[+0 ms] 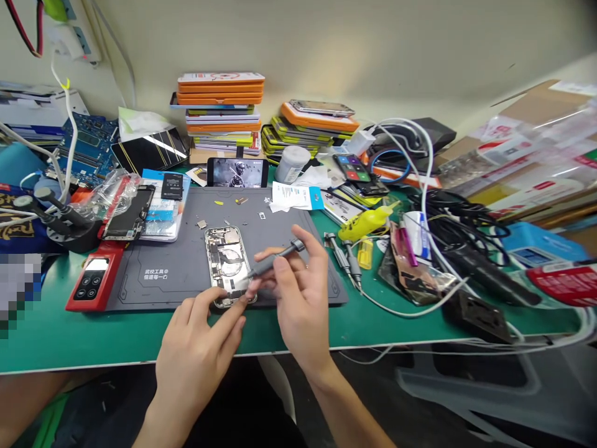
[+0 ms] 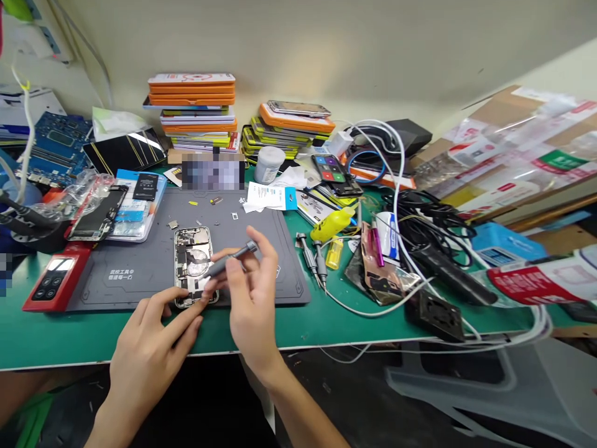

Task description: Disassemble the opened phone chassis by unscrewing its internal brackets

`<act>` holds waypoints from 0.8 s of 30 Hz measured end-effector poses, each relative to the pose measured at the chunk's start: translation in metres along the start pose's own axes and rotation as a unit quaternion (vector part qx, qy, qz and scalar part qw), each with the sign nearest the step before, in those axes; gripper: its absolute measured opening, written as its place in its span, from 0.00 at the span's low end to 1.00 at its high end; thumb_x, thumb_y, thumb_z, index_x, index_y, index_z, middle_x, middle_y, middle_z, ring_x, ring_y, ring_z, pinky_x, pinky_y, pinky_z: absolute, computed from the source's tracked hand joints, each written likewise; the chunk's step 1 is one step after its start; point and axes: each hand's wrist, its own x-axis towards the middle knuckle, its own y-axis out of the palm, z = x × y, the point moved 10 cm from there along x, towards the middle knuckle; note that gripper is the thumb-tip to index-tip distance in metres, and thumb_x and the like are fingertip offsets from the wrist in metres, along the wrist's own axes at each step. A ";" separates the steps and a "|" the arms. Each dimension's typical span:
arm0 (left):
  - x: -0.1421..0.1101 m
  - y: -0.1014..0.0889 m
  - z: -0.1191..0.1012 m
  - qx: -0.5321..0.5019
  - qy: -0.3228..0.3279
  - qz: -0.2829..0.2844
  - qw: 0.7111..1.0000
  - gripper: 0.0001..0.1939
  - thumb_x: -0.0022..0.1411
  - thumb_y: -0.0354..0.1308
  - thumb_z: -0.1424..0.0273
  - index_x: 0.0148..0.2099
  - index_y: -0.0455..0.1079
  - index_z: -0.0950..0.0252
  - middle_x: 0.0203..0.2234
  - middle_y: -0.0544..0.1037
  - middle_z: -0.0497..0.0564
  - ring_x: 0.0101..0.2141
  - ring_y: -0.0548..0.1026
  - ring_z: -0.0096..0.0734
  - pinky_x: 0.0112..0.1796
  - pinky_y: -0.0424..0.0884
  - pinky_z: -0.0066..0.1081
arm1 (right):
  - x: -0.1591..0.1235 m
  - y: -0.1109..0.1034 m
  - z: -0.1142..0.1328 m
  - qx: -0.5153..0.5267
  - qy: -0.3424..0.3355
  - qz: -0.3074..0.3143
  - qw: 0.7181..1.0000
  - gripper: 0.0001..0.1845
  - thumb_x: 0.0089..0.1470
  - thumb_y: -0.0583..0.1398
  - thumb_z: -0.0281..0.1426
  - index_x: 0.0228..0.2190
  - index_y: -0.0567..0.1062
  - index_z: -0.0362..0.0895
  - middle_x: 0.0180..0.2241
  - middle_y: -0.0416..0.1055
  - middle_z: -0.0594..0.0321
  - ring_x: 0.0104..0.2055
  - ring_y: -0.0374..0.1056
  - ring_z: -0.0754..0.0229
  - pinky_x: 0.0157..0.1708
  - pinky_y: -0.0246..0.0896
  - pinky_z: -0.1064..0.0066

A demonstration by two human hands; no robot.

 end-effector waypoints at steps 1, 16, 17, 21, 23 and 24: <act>0.000 0.000 0.000 0.002 0.001 -0.001 1.000 0.15 0.77 0.58 0.70 0.61 0.79 0.55 0.51 0.79 0.54 0.39 0.73 0.35 0.41 0.71 0.35 | -0.003 -0.006 -0.007 0.012 0.026 0.003 1.000 0.22 0.76 0.53 0.34 0.67 0.58 0.56 0.43 0.78 0.63 0.28 0.77 0.66 0.30 0.81 0.71; -0.001 0.003 -0.002 0.004 0.005 0.010 1.000 0.15 0.75 0.62 0.72 0.60 0.79 0.58 0.51 0.78 0.55 0.38 0.71 0.36 0.43 0.71 0.36 | -0.018 -0.002 -0.011 0.040 0.051 0.052 0.997 0.28 0.70 0.63 0.31 0.66 0.63 0.55 0.41 0.76 0.65 0.29 0.76 0.65 0.26 0.79 0.74; -0.001 0.002 -0.003 0.004 0.005 0.010 1.000 0.15 0.74 0.62 0.73 0.60 0.79 0.58 0.51 0.78 0.55 0.39 0.71 0.36 0.43 0.71 0.36 | -0.019 -0.002 -0.011 0.036 0.050 0.051 0.997 0.28 0.70 0.62 0.31 0.66 0.63 0.55 0.41 0.76 0.64 0.29 0.76 0.65 0.26 0.79 0.73; 0.000 0.002 -0.003 0.000 0.005 0.008 1.000 0.15 0.74 0.62 0.73 0.60 0.79 0.58 0.51 0.77 0.55 0.39 0.70 0.36 0.44 0.71 0.36 | -0.019 -0.003 -0.009 0.016 0.070 0.043 0.996 0.27 0.71 0.62 0.32 0.66 0.62 0.55 0.41 0.76 0.64 0.30 0.77 0.63 0.28 0.81 0.70; 0.000 0.002 -0.003 0.000 0.007 0.008 1.000 0.15 0.75 0.62 0.74 0.60 0.79 0.58 0.51 0.77 0.55 0.38 0.70 0.35 0.43 0.70 0.36 | -0.019 -0.003 -0.010 0.008 0.100 0.039 0.994 0.26 0.71 0.62 0.32 0.65 0.62 0.56 0.42 0.76 0.63 0.32 0.77 0.62 0.30 0.82 0.69; 0.000 0.002 -0.003 0.000 0.008 0.007 1.000 0.15 0.75 0.62 0.74 0.60 0.78 0.58 0.51 0.77 0.55 0.38 0.70 0.35 0.43 0.70 0.36 | -0.020 -0.003 -0.010 0.008 0.112 0.036 0.993 0.26 0.71 0.62 0.32 0.65 0.62 0.57 0.42 0.76 0.63 0.32 0.77 0.62 0.31 0.82 0.68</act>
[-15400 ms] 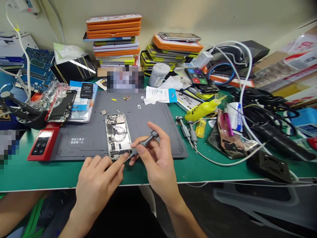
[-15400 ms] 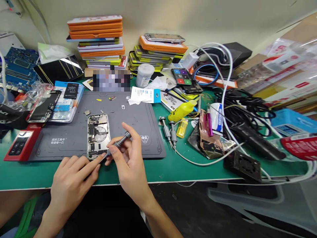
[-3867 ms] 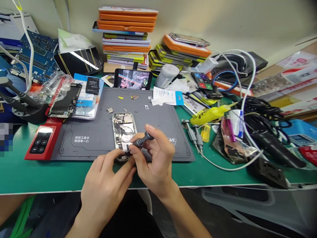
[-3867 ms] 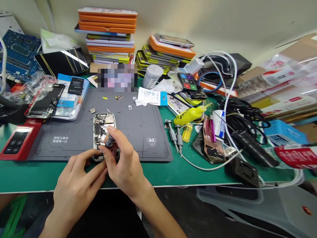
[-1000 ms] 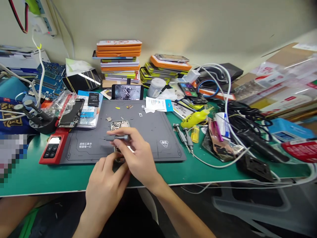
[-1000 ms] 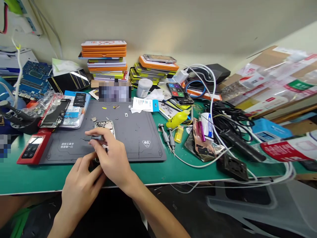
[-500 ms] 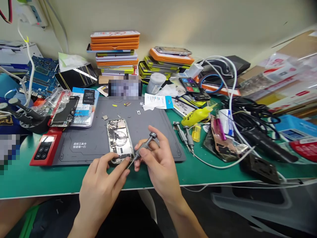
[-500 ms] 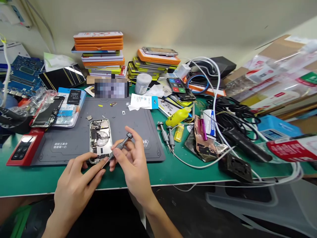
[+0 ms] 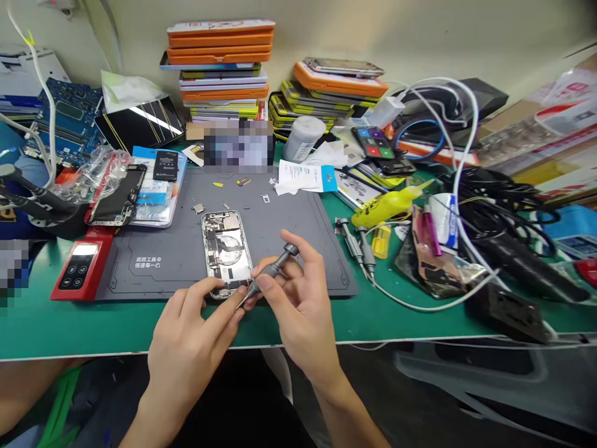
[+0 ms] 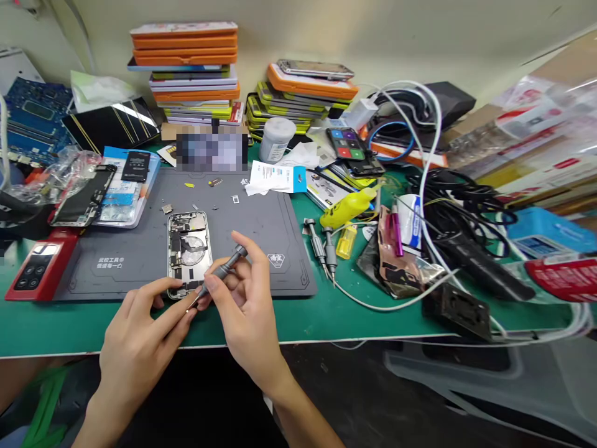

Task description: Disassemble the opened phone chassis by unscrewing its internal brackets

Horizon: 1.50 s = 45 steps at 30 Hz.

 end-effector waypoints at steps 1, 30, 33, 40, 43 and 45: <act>0.000 0.000 0.000 0.000 0.001 -0.001 1.000 0.15 0.74 0.62 0.74 0.60 0.78 0.59 0.51 0.77 0.55 0.38 0.70 0.35 0.43 0.70 0.36 | 0.000 0.000 0.000 0.004 0.009 -0.002 1.000 0.26 0.71 0.62 0.32 0.65 0.62 0.57 0.43 0.76 0.63 0.33 0.77 0.62 0.31 0.82 0.68; -0.001 0.001 0.002 -0.004 0.000 0.001 1.000 0.16 0.75 0.61 0.74 0.61 0.78 0.59 0.52 0.78 0.56 0.39 0.70 0.36 0.43 0.70 0.36 | -0.003 -0.005 -0.005 0.003 0.011 -0.014 1.000 0.28 0.71 0.64 0.36 0.66 0.64 0.59 0.45 0.77 0.61 0.40 0.78 0.60 0.44 0.84 0.63; -0.002 0.001 0.002 -0.007 -0.001 0.000 1.000 0.16 0.74 0.61 0.75 0.61 0.78 0.59 0.52 0.78 0.56 0.39 0.70 0.36 0.42 0.70 0.36 | -0.003 -0.005 -0.005 0.009 0.011 -0.012 1.000 0.28 0.71 0.64 0.36 0.66 0.64 0.60 0.46 0.77 0.61 0.38 0.78 0.60 0.40 0.84 0.66; -0.001 -0.001 0.000 -0.006 0.001 -0.007 1.000 0.15 0.75 0.61 0.73 0.60 0.79 0.59 0.51 0.78 0.56 0.38 0.70 0.36 0.42 0.71 0.37 | -0.003 -0.005 -0.006 0.008 0.012 -0.014 1.000 0.28 0.71 0.64 0.36 0.66 0.64 0.59 0.45 0.77 0.61 0.40 0.78 0.60 0.44 0.83 0.65; -0.001 -0.002 -0.001 -0.002 0.004 -0.010 1.000 0.14 0.75 0.61 0.72 0.60 0.79 0.59 0.51 0.78 0.56 0.38 0.71 0.36 0.42 0.71 0.37 | -0.003 -0.005 -0.006 0.003 0.015 -0.016 1.000 0.28 0.70 0.64 0.36 0.67 0.64 0.58 0.46 0.77 0.60 0.42 0.79 0.59 0.45 0.83 0.64; -0.001 -0.002 -0.001 0.001 0.005 -0.008 1.000 0.14 0.76 0.61 0.71 0.60 0.78 0.59 0.51 0.78 0.56 0.38 0.71 0.35 0.41 0.71 0.36 | -0.003 -0.005 -0.006 0.005 0.017 -0.017 1.000 0.28 0.71 0.64 0.36 0.67 0.63 0.58 0.45 0.77 0.60 0.41 0.78 0.59 0.43 0.83 0.64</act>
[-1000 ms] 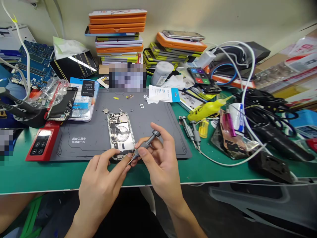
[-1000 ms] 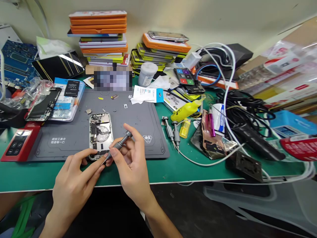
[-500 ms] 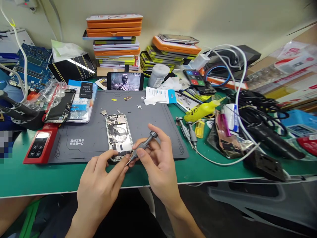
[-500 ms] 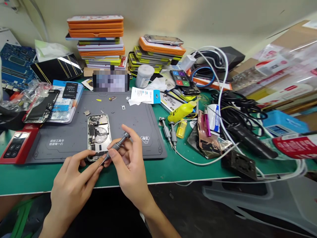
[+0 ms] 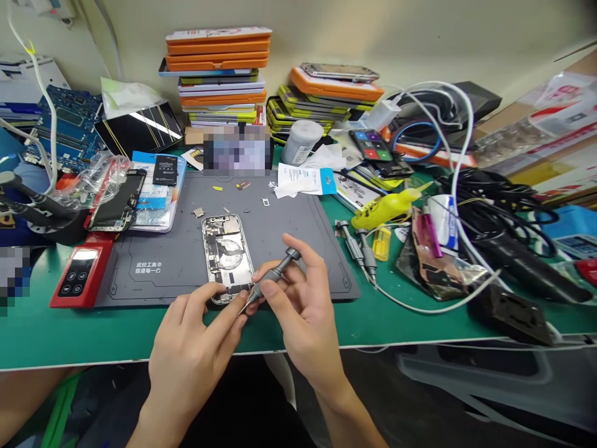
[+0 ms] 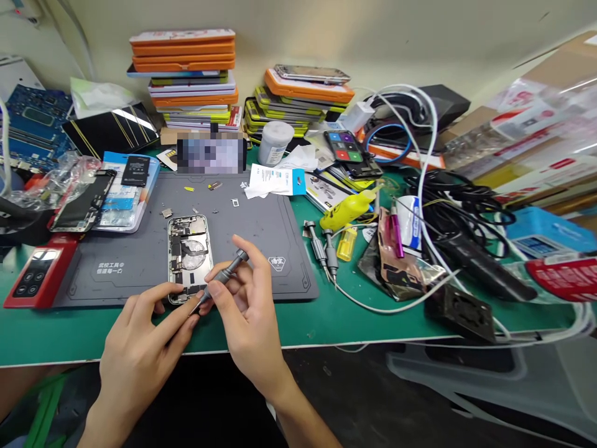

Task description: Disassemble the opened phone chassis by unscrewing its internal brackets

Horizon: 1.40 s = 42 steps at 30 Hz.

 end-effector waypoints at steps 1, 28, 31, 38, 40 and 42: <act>0.000 0.000 0.000 0.001 0.000 0.002 1.000 0.15 0.76 0.61 0.71 0.61 0.78 0.59 0.51 0.78 0.56 0.38 0.71 0.35 0.41 0.71 0.36 | 0.000 0.000 0.000 0.002 0.000 0.000 1.000 0.28 0.71 0.64 0.36 0.66 0.63 0.58 0.45 0.77 0.60 0.40 0.78 0.59 0.43 0.83 0.63; 0.000 0.003 0.002 -0.002 -0.002 0.012 1.000 0.17 0.74 0.63 0.74 0.62 0.77 0.58 0.52 0.77 0.56 0.40 0.71 0.37 0.43 0.71 0.37 | -0.001 0.000 0.005 -0.020 -0.011 0.002 1.000 0.28 0.71 0.63 0.35 0.66 0.62 0.57 0.44 0.77 0.60 0.41 0.79 0.57 0.41 0.84 0.61; -0.001 0.004 0.002 0.000 -0.005 0.014 1.000 0.17 0.74 0.63 0.73 0.62 0.77 0.58 0.52 0.78 0.56 0.40 0.72 0.37 0.44 0.72 0.37 | -0.001 0.001 0.004 -0.015 -0.009 0.007 1.000 0.28 0.71 0.63 0.34 0.66 0.63 0.58 0.45 0.77 0.60 0.41 0.79 0.57 0.39 0.84 0.62; 0.000 0.003 0.000 -0.005 -0.005 0.017 1.000 0.16 0.75 0.62 0.72 0.62 0.78 0.58 0.52 0.78 0.56 0.39 0.72 0.36 0.44 0.72 0.37 | 0.000 0.000 0.004 -0.012 -0.006 0.002 1.000 0.27 0.71 0.63 0.34 0.66 0.63 0.58 0.44 0.77 0.61 0.39 0.78 0.57 0.36 0.84 0.63; 0.000 0.003 0.000 -0.005 -0.006 0.018 1.000 0.15 0.75 0.62 0.72 0.61 0.78 0.58 0.52 0.78 0.56 0.39 0.71 0.36 0.44 0.71 0.37 | 0.000 0.000 0.004 -0.006 -0.006 0.001 1.000 0.27 0.70 0.63 0.34 0.65 0.64 0.58 0.43 0.77 0.61 0.38 0.78 0.58 0.36 0.84 0.64; 0.000 0.004 0.001 -0.004 -0.006 0.018 1.000 0.15 0.75 0.62 0.72 0.61 0.78 0.58 0.52 0.78 0.56 0.39 0.71 0.36 0.44 0.72 0.37 | 0.000 -0.001 0.004 -0.002 -0.008 0.001 1.000 0.26 0.71 0.63 0.34 0.65 0.64 0.58 0.43 0.77 0.62 0.37 0.78 0.59 0.35 0.84 0.64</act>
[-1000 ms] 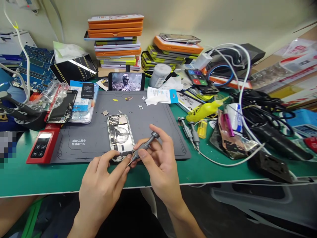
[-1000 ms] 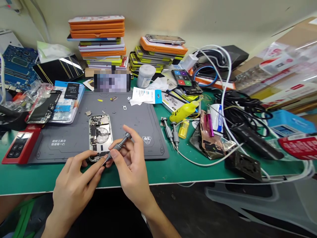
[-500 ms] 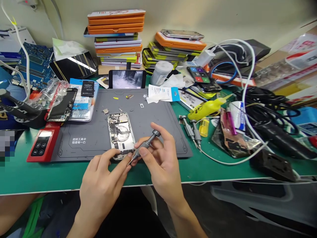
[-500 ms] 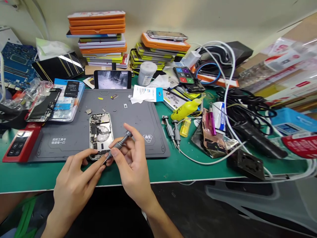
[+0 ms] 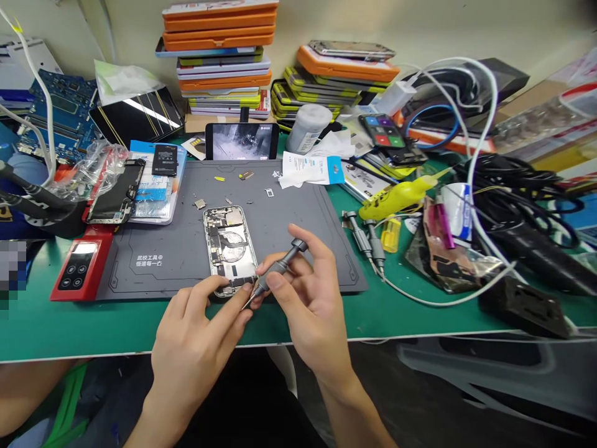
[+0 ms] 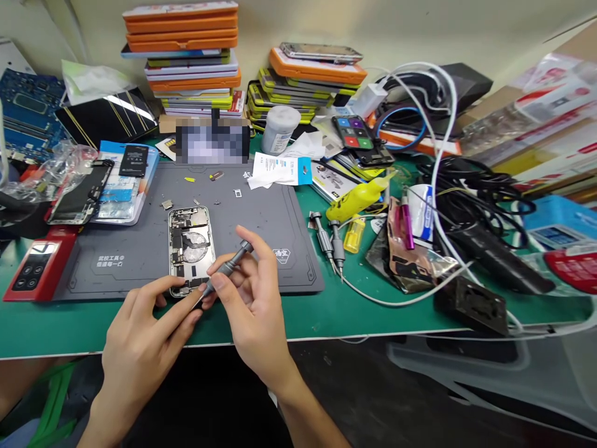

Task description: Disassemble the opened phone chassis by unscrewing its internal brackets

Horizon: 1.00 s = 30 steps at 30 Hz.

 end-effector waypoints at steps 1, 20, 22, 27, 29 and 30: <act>0.000 0.000 0.000 0.001 0.000 0.000 1.000 0.16 0.75 0.62 0.72 0.61 0.78 0.58 0.52 0.78 0.56 0.39 0.72 0.36 0.44 0.72 0.37 | 0.000 0.000 0.000 0.000 -0.001 0.001 1.000 0.26 0.71 0.63 0.34 0.65 0.64 0.58 0.43 0.76 0.62 0.37 0.78 0.59 0.35 0.84 0.64; -0.001 0.001 0.001 -0.003 0.004 0.001 1.000 0.17 0.74 0.64 0.73 0.62 0.77 0.59 0.53 0.77 0.56 0.42 0.72 0.39 0.44 0.70 0.38 | 0.001 -0.001 0.002 -0.008 0.000 -0.015 1.000 0.26 0.70 0.64 0.35 0.64 0.64 0.58 0.42 0.77 0.61 0.35 0.78 0.58 0.34 0.84 0.62; -0.001 0.001 0.001 -0.005 0.003 0.002 1.000 0.17 0.74 0.63 0.73 0.61 0.77 0.59 0.53 0.77 0.56 0.42 0.72 0.39 0.44 0.70 0.38 | 0.001 -0.001 0.002 -0.008 0.001 -0.017 1.000 0.26 0.70 0.64 0.35 0.64 0.64 0.57 0.42 0.77 0.61 0.35 0.78 0.58 0.34 0.84 0.62; -0.001 0.001 0.001 -0.007 0.002 0.002 1.000 0.17 0.74 0.63 0.74 0.62 0.77 0.59 0.52 0.77 0.56 0.42 0.72 0.39 0.44 0.70 0.38 | 0.002 -0.001 0.003 -0.007 -0.006 -0.014 1.000 0.26 0.70 0.63 0.34 0.64 0.64 0.57 0.42 0.77 0.61 0.36 0.78 0.59 0.33 0.84 0.65; -0.001 0.000 0.001 -0.006 0.002 0.001 1.000 0.17 0.74 0.62 0.74 0.62 0.77 0.59 0.53 0.77 0.56 0.42 0.72 0.39 0.44 0.70 0.38 | 0.002 -0.001 0.002 -0.001 -0.010 -0.011 1.000 0.26 0.71 0.63 0.33 0.65 0.65 0.58 0.42 0.77 0.62 0.36 0.77 0.59 0.32 0.83 0.66; -0.001 0.000 0.001 -0.006 0.003 0.000 1.000 0.17 0.74 0.62 0.74 0.62 0.77 0.59 0.53 0.77 0.56 0.42 0.72 0.39 0.44 0.70 0.38 | 0.002 -0.001 0.002 0.002 -0.013 -0.010 1.000 0.26 0.71 0.63 0.33 0.65 0.65 0.58 0.41 0.76 0.62 0.36 0.77 0.59 0.30 0.83 0.67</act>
